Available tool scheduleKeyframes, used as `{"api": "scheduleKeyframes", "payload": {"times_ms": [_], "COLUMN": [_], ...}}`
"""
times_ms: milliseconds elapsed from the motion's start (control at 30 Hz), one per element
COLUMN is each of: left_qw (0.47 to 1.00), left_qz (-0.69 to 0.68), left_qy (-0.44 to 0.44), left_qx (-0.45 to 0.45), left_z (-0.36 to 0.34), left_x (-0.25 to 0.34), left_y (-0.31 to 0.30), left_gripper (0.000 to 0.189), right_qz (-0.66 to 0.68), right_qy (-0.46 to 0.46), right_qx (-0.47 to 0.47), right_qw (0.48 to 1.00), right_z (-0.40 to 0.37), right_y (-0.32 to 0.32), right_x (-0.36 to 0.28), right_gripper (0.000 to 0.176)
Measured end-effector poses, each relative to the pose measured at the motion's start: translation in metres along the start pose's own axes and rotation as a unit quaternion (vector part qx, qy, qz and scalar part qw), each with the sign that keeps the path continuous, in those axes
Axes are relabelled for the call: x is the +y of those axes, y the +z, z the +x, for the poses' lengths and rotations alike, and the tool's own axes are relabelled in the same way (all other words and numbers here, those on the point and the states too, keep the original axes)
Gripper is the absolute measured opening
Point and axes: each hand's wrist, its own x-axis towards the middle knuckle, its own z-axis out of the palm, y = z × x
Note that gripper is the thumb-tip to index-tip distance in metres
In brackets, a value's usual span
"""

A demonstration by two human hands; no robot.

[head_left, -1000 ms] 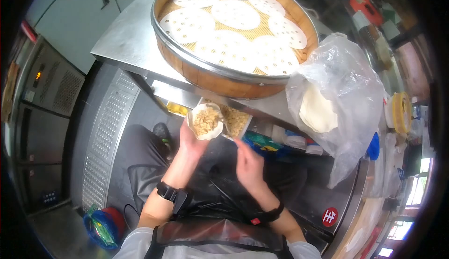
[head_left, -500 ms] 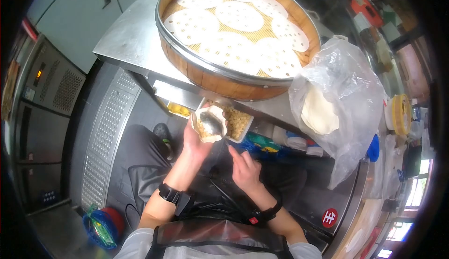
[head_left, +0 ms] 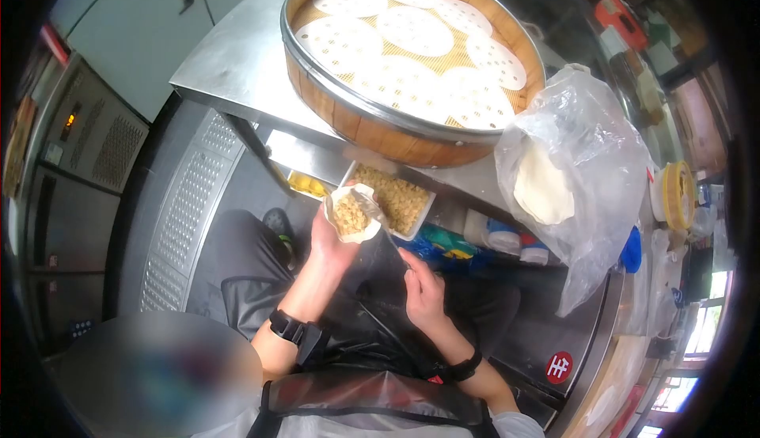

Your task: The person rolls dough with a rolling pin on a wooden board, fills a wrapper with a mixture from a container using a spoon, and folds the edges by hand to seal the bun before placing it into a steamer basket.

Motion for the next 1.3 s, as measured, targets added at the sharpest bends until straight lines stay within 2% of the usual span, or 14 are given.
{"api": "scheduleKeyframes", "payload": {"times_ms": [33, 100, 200, 300, 367, 433, 467, 500, 567, 700, 767, 1100, 1167, 1300], "left_qw": [1.0, 0.999, 0.996, 0.999, 0.999, 1.0, 1.0, 1.0, 0.999, 0.999, 1.0, 1.0, 1.0, 0.999], "left_qz": [0.004, 0.008, -0.015, -0.037, -0.001, 0.016, -0.004, -0.025, -0.001, -0.023, -0.001, 0.012, 0.009, 0.017], "left_qy": [-0.005, -0.01, -0.028, -0.015, 0.002, 0.0, -0.006, -0.013, -0.006, -0.014, -0.006, -0.003, 0.001, 0.01], "left_qx": [-0.022, -0.045, -0.083, -0.009, -0.035, -0.027, -0.007, 0.014, 0.038, 0.017, 0.004, 0.011, 0.014, 0.029], "left_z": [0.0, 0.004, 0.007, 0.001, -0.008, -0.007, -0.004, -0.006, -0.007, -0.008, -0.005, -0.004, -0.004, -0.005], "left_x": [0.001, 0.002, 0.003, 0.008, 0.014, 0.016, 0.017, 0.016, 0.017, 0.023, 0.024, 0.02, 0.019, 0.015], "left_y": [-0.003, -0.008, -0.014, -0.014, -0.013, -0.026, -0.039, -0.042, -0.047, -0.048, -0.048, -0.045, -0.038, -0.025], "left_gripper": [0.037, 0.037, 0.037, 0.034, 0.032, 0.031, 0.032, 0.033, 0.032, 0.034, 0.036, 0.04, 0.041, 0.045], "right_qz": [0.0, 0.169, 0.224, 0.373, 0.325, 0.121, -0.037, -0.036, -0.233, -0.281, -0.238, 0.042, 0.152, 0.232], "right_qy": [0.001, 0.154, 0.209, 0.234, 0.213, 0.198, 0.108, 0.111, 0.085, 0.108, 0.086, 0.084, 0.3, 0.344], "right_qx": [-0.001, -0.097, -0.103, -0.019, 0.006, 0.026, 0.022, 0.024, -0.068, -0.156, -0.15, -0.15, -0.165, -0.118], "right_qw": [1.0, 0.969, 0.946, 0.898, 0.921, 0.972, 0.993, 0.993, 0.966, 0.941, 0.956, 0.984, 0.927, 0.902], "right_z": [-0.001, -0.002, 0.001, 0.002, 0.012, 0.029, 0.039, 0.045, 0.055, 0.052, 0.048, 0.056, 0.061, 0.057], "right_y": [0.0, 0.002, 0.002, -0.008, -0.011, -0.014, -0.018, -0.022, -0.028, -0.034, -0.033, -0.045, -0.05, -0.05], "right_x": [-0.001, -0.002, -0.006, -0.013, -0.007, 0.008, 0.013, 0.015, 0.017, 0.014, 0.02, 0.06, 0.042, 0.041], "right_gripper": [0.031, 0.031, 0.031, 0.031, 0.03, 0.029, 0.029, 0.029, 0.03, 0.032, 0.022, 0.025, 0.026, 0.026]}}
